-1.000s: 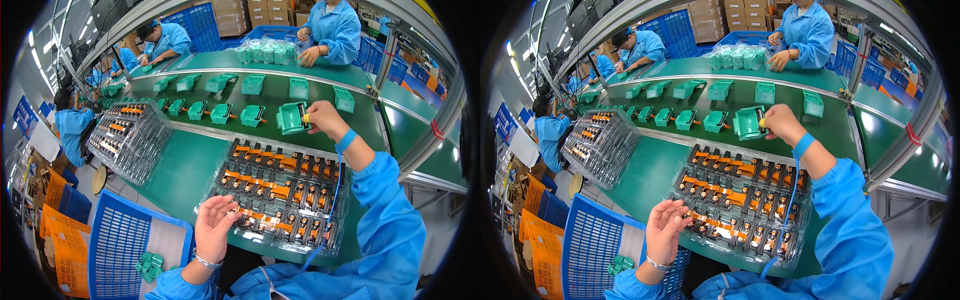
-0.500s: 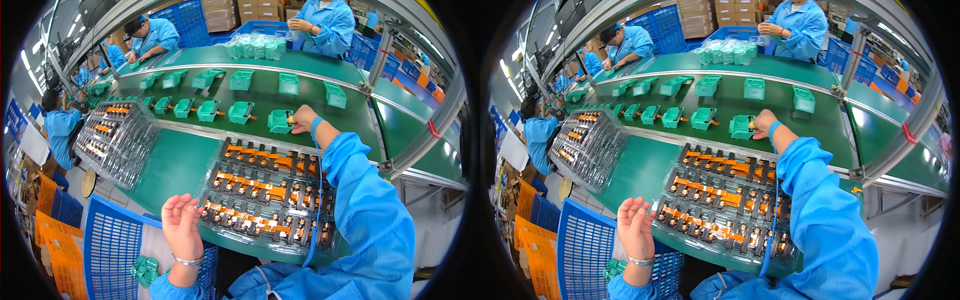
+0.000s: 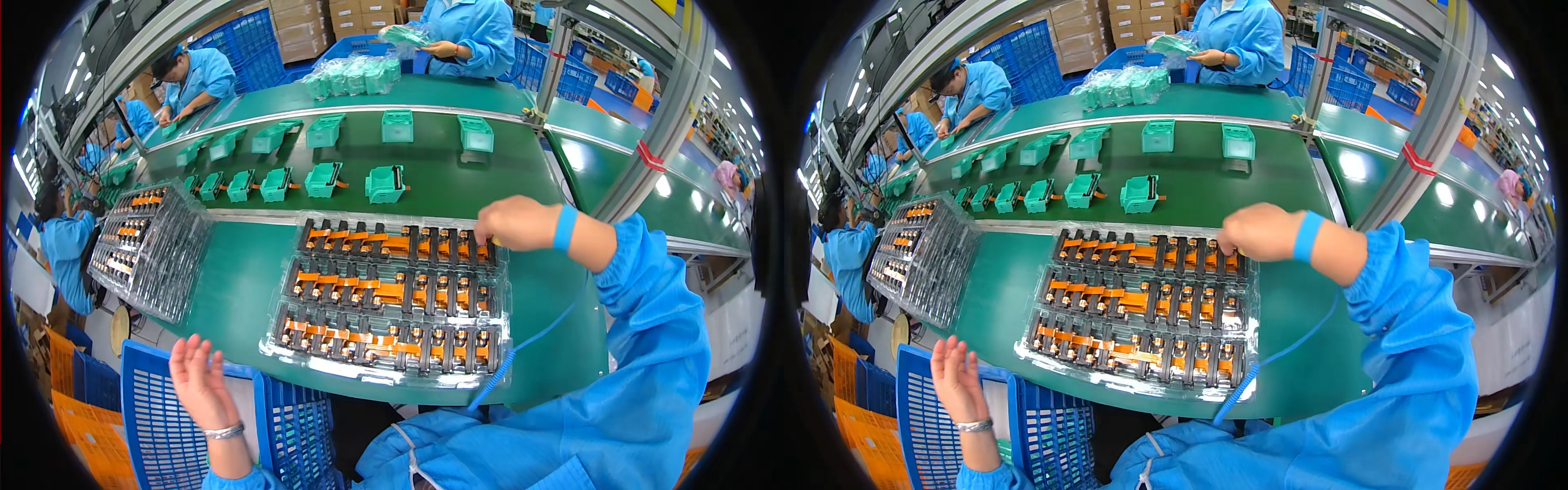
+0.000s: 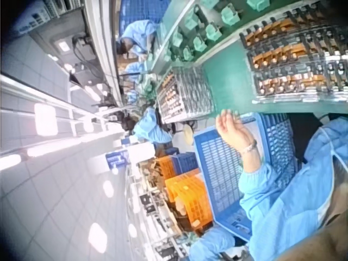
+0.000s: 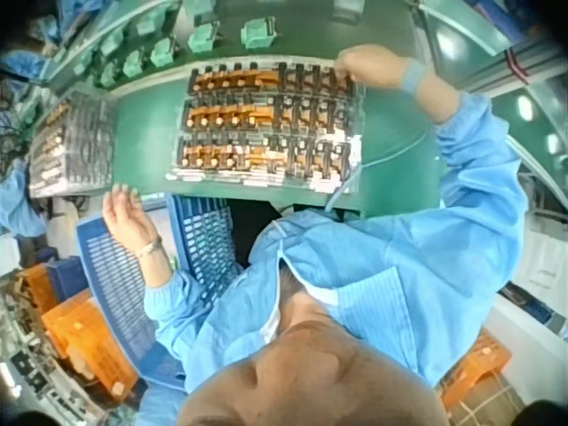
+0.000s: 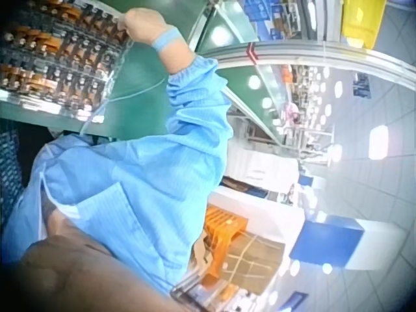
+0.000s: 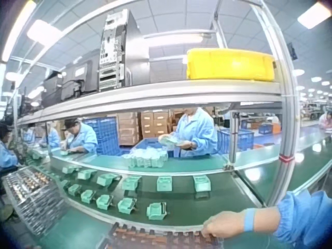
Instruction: The person assembles electronic components into green plastic cases by hand, taking components from a plastic tray and a blue bin and inserting them into the cases.
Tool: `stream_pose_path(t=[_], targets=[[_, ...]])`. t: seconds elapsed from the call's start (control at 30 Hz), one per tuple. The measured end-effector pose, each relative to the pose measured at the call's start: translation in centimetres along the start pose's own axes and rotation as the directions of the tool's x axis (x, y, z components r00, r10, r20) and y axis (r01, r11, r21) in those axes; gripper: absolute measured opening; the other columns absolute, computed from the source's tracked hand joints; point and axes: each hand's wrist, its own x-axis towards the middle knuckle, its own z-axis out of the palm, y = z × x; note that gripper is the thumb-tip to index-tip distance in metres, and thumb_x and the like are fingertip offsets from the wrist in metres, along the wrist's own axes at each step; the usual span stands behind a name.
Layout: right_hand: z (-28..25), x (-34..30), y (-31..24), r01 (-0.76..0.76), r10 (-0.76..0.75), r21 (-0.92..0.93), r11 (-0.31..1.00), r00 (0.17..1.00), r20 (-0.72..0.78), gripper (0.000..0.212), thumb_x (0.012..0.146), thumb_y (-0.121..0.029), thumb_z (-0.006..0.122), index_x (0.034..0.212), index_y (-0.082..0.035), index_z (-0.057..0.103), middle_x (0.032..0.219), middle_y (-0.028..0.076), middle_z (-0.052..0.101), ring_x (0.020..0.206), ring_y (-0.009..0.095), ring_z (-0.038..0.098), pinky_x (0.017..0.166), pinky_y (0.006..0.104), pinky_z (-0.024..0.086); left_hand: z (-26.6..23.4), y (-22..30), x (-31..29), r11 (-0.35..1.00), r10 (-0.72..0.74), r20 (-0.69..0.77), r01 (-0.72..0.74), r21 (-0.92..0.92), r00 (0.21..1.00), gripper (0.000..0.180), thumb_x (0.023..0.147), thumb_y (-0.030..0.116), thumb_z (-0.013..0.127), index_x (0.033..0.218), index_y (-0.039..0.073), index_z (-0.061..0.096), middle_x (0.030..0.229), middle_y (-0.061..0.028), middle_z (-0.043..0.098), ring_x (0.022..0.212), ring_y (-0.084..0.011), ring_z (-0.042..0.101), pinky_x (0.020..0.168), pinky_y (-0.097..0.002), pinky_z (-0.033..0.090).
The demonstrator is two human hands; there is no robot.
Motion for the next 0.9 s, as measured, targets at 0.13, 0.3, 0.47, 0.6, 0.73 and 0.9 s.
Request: stream_pose_path(t=[0.13,0.3,0.47,0.6,0.73,0.9], targets=[[3.3,-1.4,0.8,0.188,-0.194,-0.048,0.981,0.953,-0.231,0.024,0.068,0.001,0.056,0.089,-0.009,0.063,0.098,0.007,0.055,0.098,0.027,0.051,0.077,0.0358,0.048,-9.5,2.6,-0.1,0.986,0.074,-0.187,-0.044,0.162,0.980,0.039,0.084,0.005,0.055,0.120,0.003,0.042,0.114,-0.0091,0.051,0.096,-0.0171,0.053,0.079,-0.0299,0.046],[1.5,-1.0,-0.1,0.173,-0.191,-0.159,0.972,0.976,-0.102,0.033,0.062,0.004,0.055,0.091,-0.010,0.063,0.096,0.010,0.052,0.095,0.030,0.049,0.078,0.0362,0.046,-24.1,1.4,-2.0,0.864,0.096,-0.470,0.162,0.478,0.878,0.039,0.079,0.005,0.058,0.116,0.003,0.045,0.108,-0.0118,0.055,0.087,-0.0187,0.057,0.070,-0.0305,0.050],[1.6,0.6,-1.2,0.211,-0.228,-0.184,0.960,0.971,-0.075,0.027,0.057,0.007,0.055,0.078,-0.009,0.051,0.087,0.011,0.049,0.085,0.031,0.047,0.068,0.0384,0.042,-39.7,-1.0,-8.9,0.633,-0.128,-0.643,0.561,0.534,0.755,0.034,0.076,0.009,0.061,0.108,0.004,0.050,0.091,-0.0091,0.058,0.077,-0.0172,0.059,0.059,-0.0306,0.051],[1.1,1.2,-0.4,0.212,-0.216,-0.141,0.967,0.976,-0.014,0.032,0.050,0.009,0.063,0.075,-0.009,0.051,0.085,0.012,0.048,0.082,0.032,0.046,0.067,0.0380,0.041,-44.0,-2.8,-13.7,0.269,-0.371,-0.784,0.866,0.422,0.498,0.038,0.075,0.014,0.066,0.109,0.006,0.051,0.092,-0.0081,0.058,0.077,-0.0183,0.059,0.062,-0.0326,0.052],[1.8,1.1,1.8,0.280,-0.273,0.078,0.957,0.958,-0.092,0.031,0.051,0.013,0.064,0.074,-0.003,0.051,0.084,0.010,0.053,0.076,0.026,0.052,0.063,0.0315,0.046,-45.6,-6.4,-15.1,0.221,-0.429,-0.575,0.699,0.681,0.696,0.049,0.070,0.018,0.071,0.113,0.006,0.052,0.093,-0.0099,0.062,0.080,-0.0197,0.061,0.067,-0.0324,0.051],[2.4,-1.3,3.6,-0.197,0.328,0.591,0.783,0.937,-0.122,0.018,0.072,-0.001,0.060,0.088,-0.003,0.051,0.078,0.002,0.051,0.068,0.011,0.051,0.056,0.0227,0.045,-39.6,-11.6,-14.0,0.158,-0.517,-0.298,0.431,0.888,0.803,0.065,0.064,0.028,0.076,0.119,0.006,0.050,0.108,-0.0157,0.058,0.097,-0.0276,0.057,0.084,-0.0370,0.046]])
